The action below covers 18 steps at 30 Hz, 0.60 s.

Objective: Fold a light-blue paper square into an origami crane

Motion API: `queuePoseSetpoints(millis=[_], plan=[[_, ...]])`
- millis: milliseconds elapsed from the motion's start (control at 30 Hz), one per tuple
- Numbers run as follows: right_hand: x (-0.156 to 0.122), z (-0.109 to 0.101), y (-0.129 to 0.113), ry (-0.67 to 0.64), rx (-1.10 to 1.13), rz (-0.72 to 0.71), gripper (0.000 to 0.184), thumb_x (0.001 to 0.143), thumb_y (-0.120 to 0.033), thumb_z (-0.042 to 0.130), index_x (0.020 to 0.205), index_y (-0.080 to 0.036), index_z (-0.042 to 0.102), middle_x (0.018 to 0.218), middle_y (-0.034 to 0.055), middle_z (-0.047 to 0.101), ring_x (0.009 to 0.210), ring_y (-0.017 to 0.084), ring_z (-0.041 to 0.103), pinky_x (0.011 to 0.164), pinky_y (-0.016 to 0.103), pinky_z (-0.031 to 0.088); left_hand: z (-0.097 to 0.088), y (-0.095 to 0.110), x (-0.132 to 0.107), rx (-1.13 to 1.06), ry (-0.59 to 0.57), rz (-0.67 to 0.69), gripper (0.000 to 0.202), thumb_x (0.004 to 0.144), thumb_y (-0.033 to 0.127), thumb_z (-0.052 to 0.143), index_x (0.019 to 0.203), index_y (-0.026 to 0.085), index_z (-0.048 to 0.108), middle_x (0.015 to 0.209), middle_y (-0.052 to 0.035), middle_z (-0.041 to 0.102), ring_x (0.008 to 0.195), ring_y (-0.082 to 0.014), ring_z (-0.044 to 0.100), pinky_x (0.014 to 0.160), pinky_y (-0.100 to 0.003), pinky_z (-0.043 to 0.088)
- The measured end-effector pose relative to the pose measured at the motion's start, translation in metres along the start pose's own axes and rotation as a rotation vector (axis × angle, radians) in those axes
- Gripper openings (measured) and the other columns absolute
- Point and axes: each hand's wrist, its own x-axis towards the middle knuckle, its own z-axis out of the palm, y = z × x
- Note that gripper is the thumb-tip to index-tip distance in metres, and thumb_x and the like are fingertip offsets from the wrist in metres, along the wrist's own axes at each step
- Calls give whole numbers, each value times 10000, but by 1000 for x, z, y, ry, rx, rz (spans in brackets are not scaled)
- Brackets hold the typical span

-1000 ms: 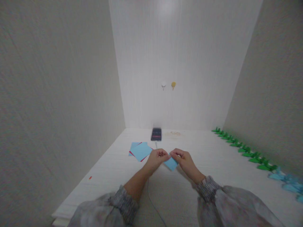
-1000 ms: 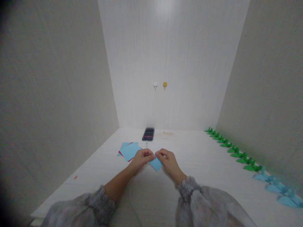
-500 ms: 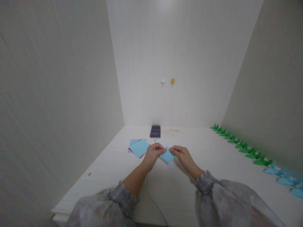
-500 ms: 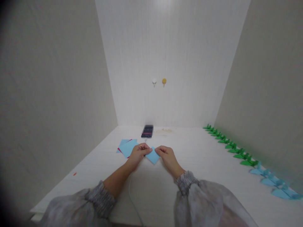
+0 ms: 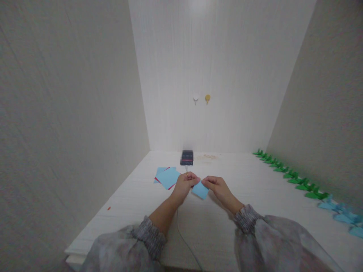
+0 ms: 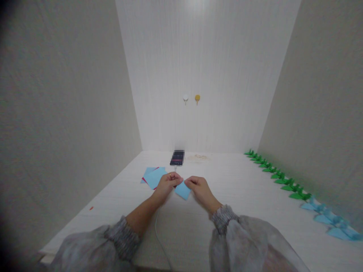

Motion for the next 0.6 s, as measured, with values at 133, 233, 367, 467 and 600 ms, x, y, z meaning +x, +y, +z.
queuePoseSetpoints(millis=[133,233,367,467,600], plan=[[1,-3,-1,30,13,20,174,658,-254,500,561,-134,580,516,-15,504,523,100,433,531,214,335,-8,-1,3,-16,62,-13,173,530,258,628,543,125,518,442,40,469,418,-55,379,451,-195,268],[2,-7,0,80,6,18,173,650,-248,503,536,-137,570,503,-18,500,517,100,438,533,213,338,-16,0,5,-30,157,-2,186,519,268,632,523,130,507,432,49,446,415,-51,364,444,-193,256],[2,-10,0,163,11,2,172,656,-279,508,592,-139,583,538,-9,521,546,109,456,554,220,351,-21,2,4,-40,216,19,202,522,286,628,512,132,499,434,54,435,415,-47,359,439,-188,249],[1,-6,-2,172,33,-24,191,673,-314,501,673,-144,590,612,3,550,604,119,475,592,227,362,-17,1,4,-26,196,-13,222,519,305,630,510,134,489,423,56,427,401,-47,354,432,-189,248],[0,-1,1,74,52,-17,208,686,-328,490,706,-145,585,650,9,563,624,124,488,605,235,368,-11,-1,5,-11,122,-58,234,513,313,634,513,135,481,425,49,444,396,-52,362,432,-194,260]])
